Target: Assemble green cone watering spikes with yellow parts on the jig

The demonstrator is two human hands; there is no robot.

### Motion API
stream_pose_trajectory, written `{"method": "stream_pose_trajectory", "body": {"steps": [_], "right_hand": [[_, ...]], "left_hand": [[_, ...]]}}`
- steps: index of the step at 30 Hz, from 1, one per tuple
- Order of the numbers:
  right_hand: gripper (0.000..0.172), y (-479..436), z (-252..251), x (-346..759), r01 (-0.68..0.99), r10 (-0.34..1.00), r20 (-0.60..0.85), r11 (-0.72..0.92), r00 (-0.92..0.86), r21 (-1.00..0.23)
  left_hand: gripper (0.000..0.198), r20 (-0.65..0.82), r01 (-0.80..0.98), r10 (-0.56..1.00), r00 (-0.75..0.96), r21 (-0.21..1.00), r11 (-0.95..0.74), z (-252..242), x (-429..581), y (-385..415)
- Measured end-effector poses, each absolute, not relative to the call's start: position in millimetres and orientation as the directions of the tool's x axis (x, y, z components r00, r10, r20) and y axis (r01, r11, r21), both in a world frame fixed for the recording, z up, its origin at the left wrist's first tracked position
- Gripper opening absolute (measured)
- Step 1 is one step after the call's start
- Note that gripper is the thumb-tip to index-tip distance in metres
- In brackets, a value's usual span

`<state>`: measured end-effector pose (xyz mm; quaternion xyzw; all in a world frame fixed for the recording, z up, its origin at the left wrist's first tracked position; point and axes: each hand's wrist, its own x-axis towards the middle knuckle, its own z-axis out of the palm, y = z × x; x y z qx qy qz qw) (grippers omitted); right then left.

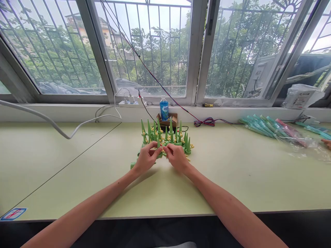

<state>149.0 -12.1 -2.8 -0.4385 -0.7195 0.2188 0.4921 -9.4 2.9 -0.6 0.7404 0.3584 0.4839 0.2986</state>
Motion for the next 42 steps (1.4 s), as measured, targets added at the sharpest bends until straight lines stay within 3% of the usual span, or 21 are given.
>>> {"method": "stream_pose_trajectory", "body": {"steps": [5, 13, 23, 33, 38, 42], "right_hand": [[0.039, -11.3, -4.2, 148.8, 0.428, 0.845, 0.522, 0.516, -0.112, -0.742], [0.029, -12.5, -3.5, 149.5, 0.399, 0.849, 0.518, 0.513, -0.104, -0.760], [0.030, -9.9, -2.9, 150.4, 0.437, 0.846, 0.531, 0.490, -0.033, -0.754], [0.029, -10.3, -3.3, 151.3, 0.379, 0.833, 0.553, 0.517, -0.019, -0.767], [0.029, -11.2, -3.1, 151.2, 0.332, 0.821, 0.569, 0.552, -0.051, -0.765], [0.028, -10.2, -3.9, 151.9, 0.328, 0.821, 0.568, 0.551, -0.051, -0.767]], "left_hand": [[0.025, 0.524, 0.274, 0.794, 0.308, 0.750, -0.602, 0.2, -9.0, 1.8], [0.019, 0.535, 0.295, 0.796, 0.282, 0.742, -0.603, 3.6, -7.8, 0.3], [0.020, 0.551, 0.211, 0.754, 0.357, 0.739, -0.640, 0.5, -10.2, 1.5], [0.024, 0.436, 0.127, 0.886, 0.158, 0.881, -0.456, 5.1, -8.4, 5.3], [0.034, 0.284, 0.078, 0.921, 0.266, 0.946, -0.314, 8.4, -7.3, 2.9], [0.037, 0.256, 0.063, 0.898, 0.357, 0.953, -0.296, 7.5, -6.8, 1.9]]}}
